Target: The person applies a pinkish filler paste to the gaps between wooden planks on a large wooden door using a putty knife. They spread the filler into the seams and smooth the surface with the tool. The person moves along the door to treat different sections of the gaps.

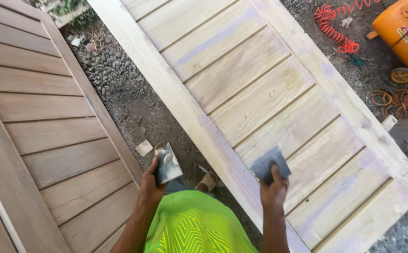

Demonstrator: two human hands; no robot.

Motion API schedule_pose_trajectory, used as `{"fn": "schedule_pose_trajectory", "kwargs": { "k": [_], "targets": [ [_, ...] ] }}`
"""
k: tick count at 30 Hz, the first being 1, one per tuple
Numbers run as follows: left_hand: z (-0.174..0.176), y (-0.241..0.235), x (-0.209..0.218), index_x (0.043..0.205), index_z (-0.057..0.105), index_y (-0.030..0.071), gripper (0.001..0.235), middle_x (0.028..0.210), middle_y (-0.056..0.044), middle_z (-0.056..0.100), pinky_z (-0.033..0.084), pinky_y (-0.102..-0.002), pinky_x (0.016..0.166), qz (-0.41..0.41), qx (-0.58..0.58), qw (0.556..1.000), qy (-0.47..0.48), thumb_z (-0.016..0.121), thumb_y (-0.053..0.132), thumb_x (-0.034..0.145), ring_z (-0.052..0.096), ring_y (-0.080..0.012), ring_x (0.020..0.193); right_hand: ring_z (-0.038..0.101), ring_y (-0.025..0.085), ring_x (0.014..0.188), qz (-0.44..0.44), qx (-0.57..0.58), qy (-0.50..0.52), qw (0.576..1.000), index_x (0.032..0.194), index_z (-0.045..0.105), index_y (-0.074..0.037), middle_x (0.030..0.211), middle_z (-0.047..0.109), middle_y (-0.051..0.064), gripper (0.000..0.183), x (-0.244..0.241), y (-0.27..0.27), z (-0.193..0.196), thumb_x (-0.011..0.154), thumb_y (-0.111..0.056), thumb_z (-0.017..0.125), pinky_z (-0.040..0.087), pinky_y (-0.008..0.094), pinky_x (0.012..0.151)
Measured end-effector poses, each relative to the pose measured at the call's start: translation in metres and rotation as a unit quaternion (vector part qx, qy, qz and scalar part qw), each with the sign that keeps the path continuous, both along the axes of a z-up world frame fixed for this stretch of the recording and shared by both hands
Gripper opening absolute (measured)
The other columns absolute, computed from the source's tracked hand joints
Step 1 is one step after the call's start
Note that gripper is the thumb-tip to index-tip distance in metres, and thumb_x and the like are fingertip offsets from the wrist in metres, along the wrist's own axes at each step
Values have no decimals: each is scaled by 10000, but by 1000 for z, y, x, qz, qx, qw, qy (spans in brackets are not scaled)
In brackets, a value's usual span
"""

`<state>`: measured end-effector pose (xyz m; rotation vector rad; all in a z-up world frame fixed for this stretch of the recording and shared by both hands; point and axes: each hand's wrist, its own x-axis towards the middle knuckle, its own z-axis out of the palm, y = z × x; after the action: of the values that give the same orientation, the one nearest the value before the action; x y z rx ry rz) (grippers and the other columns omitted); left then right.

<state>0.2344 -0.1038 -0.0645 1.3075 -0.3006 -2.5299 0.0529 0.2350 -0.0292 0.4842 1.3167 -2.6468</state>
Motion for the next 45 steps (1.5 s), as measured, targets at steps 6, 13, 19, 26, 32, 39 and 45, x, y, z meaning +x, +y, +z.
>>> {"fn": "schedule_pose_trajectory", "kwargs": {
  "k": [6, 13, 19, 26, 32, 39, 45],
  "targets": [
    [5, -70, -21, 1145, 696, 69, 282, 1058, -33, 750, 570, -343, 882, -25, -59, 998, 11, 600, 303, 1020, 710, -166, 935, 687, 208, 932, 70, 52, -17, 996, 1132, 658, -7, 1027, 720, 75, 252, -4, -103, 7, 886, 30, 700, 563, 375, 874],
    [17, -167, -52, 1193, 726, 7, 330, 938, -117, 724, 486, -372, 581, -147, -161, 973, 79, 634, 299, 1069, 645, -230, 723, 665, 208, 862, 64, 44, -34, 996, 1051, 657, -14, 944, 690, 72, 192, -11, -234, 23, 866, 10, 702, 560, 368, 828],
    [41, -224, -116, 1107, 703, 2, 244, 985, -60, 733, 561, -300, 782, -134, -188, 969, 94, 642, 212, 999, 699, -159, 852, 692, 221, 875, 38, 59, -82, 994, 1025, 664, -31, 944, 699, 75, 193, -32, -268, 21, 837, 10, 685, 575, 385, 830],
    [27, -224, -133, 1111, 703, 49, 219, 1025, -56, 734, 578, -325, 774, -87, -106, 990, 37, 647, 238, 1015, 700, -170, 870, 702, 262, 897, -6, 14, -94, 995, 1041, 670, -31, 975, 707, 99, 217, -91, -258, -39, 830, 9, 693, 590, 406, 857],
    [16, -228, -150, 1165, 691, 93, 336, 1084, -40, 757, 572, -362, 911, -71, -79, 994, -42, 549, 296, 938, 721, -182, 990, 726, 314, 901, -27, -40, -140, 989, 1053, 701, -31, 975, 730, 123, 305, -165, -264, -72, 753, 0, 656, 621, 474, 813],
    [9, -254, -195, 1197, 687, 47, 295, 1121, -70, 731, 550, -349, 930, -127, -92, 987, -16, 578, 283, 1056, 694, -193, 1012, 702, 294, 1002, -97, -16, -155, 983, 1170, 681, 3, 1082, 727, 124, 307, -170, -195, -122, 866, -38, 674, 579, 410, 898],
    [-13, -276, -222, 1171, 715, 42, 298, 1073, -65, 754, 574, -313, 855, -121, -125, 984, -24, 597, 265, 1012, 716, -169, 918, 684, 305, 960, -137, 23, -241, 960, 1253, 660, -60, 1090, 723, 105, 390, -169, -181, -147, 875, -152, 666, 535, 415, 730]
  ]
}}
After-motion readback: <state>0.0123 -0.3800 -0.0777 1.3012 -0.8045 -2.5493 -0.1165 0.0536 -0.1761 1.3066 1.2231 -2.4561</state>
